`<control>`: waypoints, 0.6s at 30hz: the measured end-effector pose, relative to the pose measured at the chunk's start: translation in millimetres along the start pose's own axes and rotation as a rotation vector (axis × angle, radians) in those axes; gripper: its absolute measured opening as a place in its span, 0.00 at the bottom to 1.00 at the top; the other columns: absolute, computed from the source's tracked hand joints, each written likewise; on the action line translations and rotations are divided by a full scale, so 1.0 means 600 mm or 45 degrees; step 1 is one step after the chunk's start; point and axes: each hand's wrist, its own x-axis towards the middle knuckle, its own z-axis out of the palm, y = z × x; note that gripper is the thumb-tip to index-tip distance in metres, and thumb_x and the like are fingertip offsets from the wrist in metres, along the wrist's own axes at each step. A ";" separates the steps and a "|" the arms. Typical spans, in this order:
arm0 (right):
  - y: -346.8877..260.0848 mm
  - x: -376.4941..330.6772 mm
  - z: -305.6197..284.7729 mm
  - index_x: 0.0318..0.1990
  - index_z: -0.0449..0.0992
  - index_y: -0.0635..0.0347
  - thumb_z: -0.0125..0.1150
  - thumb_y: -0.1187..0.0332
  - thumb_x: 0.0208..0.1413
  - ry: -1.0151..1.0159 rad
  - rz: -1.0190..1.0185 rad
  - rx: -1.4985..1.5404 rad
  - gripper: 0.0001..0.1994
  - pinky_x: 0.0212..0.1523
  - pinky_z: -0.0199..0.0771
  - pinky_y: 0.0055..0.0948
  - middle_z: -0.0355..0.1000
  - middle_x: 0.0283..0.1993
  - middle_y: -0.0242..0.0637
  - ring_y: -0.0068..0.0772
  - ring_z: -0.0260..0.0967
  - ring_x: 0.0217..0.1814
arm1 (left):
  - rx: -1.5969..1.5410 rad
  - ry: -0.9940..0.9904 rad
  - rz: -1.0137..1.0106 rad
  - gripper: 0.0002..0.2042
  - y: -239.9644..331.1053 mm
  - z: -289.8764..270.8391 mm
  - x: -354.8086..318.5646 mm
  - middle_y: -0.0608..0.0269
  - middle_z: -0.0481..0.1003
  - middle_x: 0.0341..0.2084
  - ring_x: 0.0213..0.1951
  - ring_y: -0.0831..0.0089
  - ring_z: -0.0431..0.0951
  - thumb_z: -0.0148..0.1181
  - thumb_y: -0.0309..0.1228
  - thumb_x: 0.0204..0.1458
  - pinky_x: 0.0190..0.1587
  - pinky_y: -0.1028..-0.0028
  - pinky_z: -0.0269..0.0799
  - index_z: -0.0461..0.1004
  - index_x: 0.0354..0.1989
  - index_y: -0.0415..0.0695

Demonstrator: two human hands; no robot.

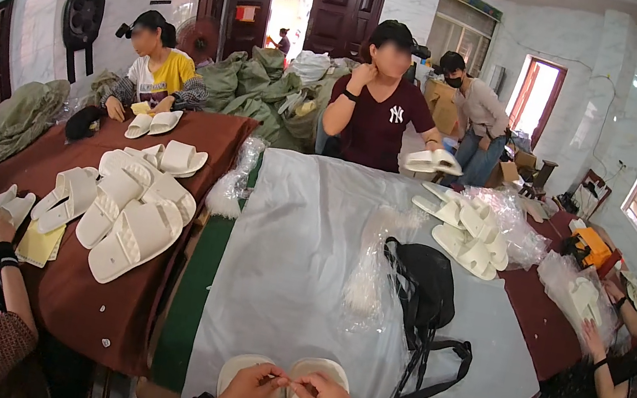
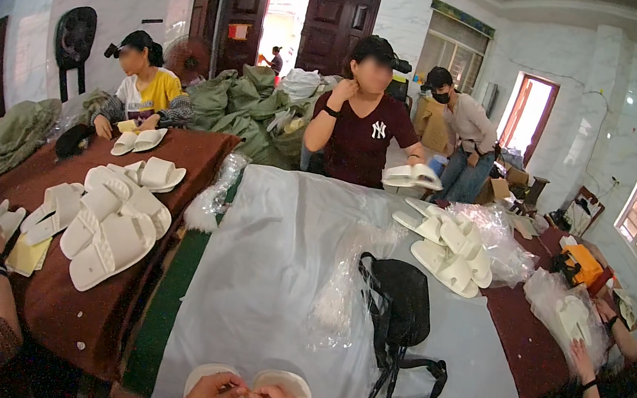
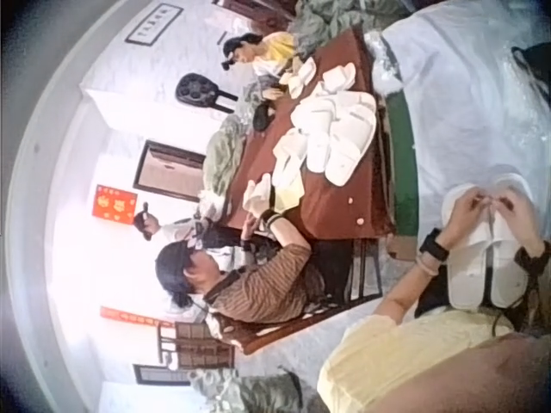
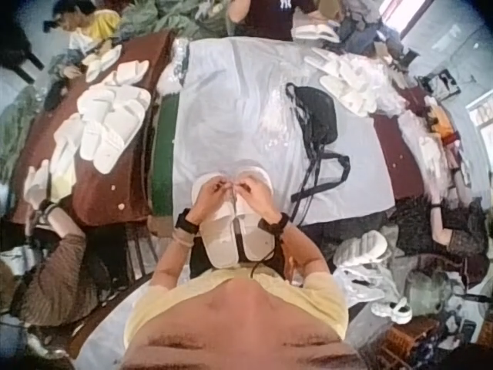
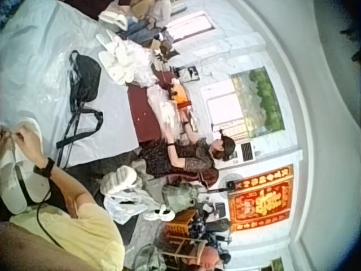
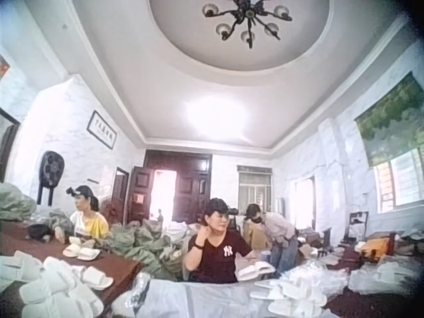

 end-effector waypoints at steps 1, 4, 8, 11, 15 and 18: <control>0.002 0.002 0.000 0.34 0.75 0.58 0.59 0.59 0.51 -0.016 0.005 0.008 0.12 0.29 0.68 0.25 0.71 0.31 0.33 0.29 0.69 0.27 | 0.041 0.011 -0.009 0.07 0.001 0.001 0.001 0.63 0.75 0.30 0.35 0.79 0.72 0.56 0.28 0.53 0.35 0.80 0.69 0.73 0.38 0.39; 0.011 0.005 0.003 0.34 0.75 0.57 0.59 0.59 0.51 0.009 -0.036 0.005 0.11 0.29 0.68 0.25 0.71 0.32 0.32 0.29 0.69 0.28 | 0.008 0.119 0.282 0.06 -0.011 0.006 0.007 0.63 0.73 0.29 0.35 0.77 0.73 0.58 0.26 0.51 0.34 0.79 0.70 0.75 0.36 0.38; 0.006 0.003 0.002 0.34 0.75 0.57 0.59 0.60 0.51 0.022 -0.001 0.019 0.11 0.30 0.68 0.25 0.71 0.32 0.32 0.28 0.69 0.28 | 0.037 0.111 0.238 0.05 -0.005 0.004 0.003 0.63 0.71 0.29 0.34 0.75 0.72 0.60 0.24 0.48 0.34 0.79 0.71 0.77 0.34 0.39; -0.001 0.003 -0.004 0.35 0.75 0.56 0.59 0.60 0.52 0.000 0.016 0.009 0.10 0.30 0.68 0.24 0.70 0.32 0.32 0.28 0.69 0.28 | 0.167 0.106 0.267 0.05 0.011 0.002 0.002 0.63 0.71 0.30 0.33 0.75 0.72 0.61 0.24 0.47 0.34 0.79 0.71 0.77 0.33 0.39; 0.001 0.000 -0.002 0.37 0.75 0.53 0.56 0.57 0.53 -0.069 0.051 0.026 0.12 0.33 0.68 0.26 0.71 0.34 0.31 0.30 0.71 0.33 | 0.091 0.183 0.210 0.05 0.007 0.003 0.002 0.63 0.71 0.28 0.32 0.74 0.72 0.62 0.23 0.45 0.33 0.78 0.70 0.77 0.32 0.40; 0.001 0.002 -0.004 0.37 0.74 0.53 0.55 0.58 0.54 -0.074 0.027 0.043 0.11 0.33 0.68 0.26 0.71 0.34 0.30 0.31 0.71 0.33 | 0.112 0.193 0.212 0.04 0.012 0.003 0.002 0.63 0.71 0.27 0.32 0.74 0.72 0.62 0.23 0.44 0.34 0.78 0.69 0.76 0.30 0.39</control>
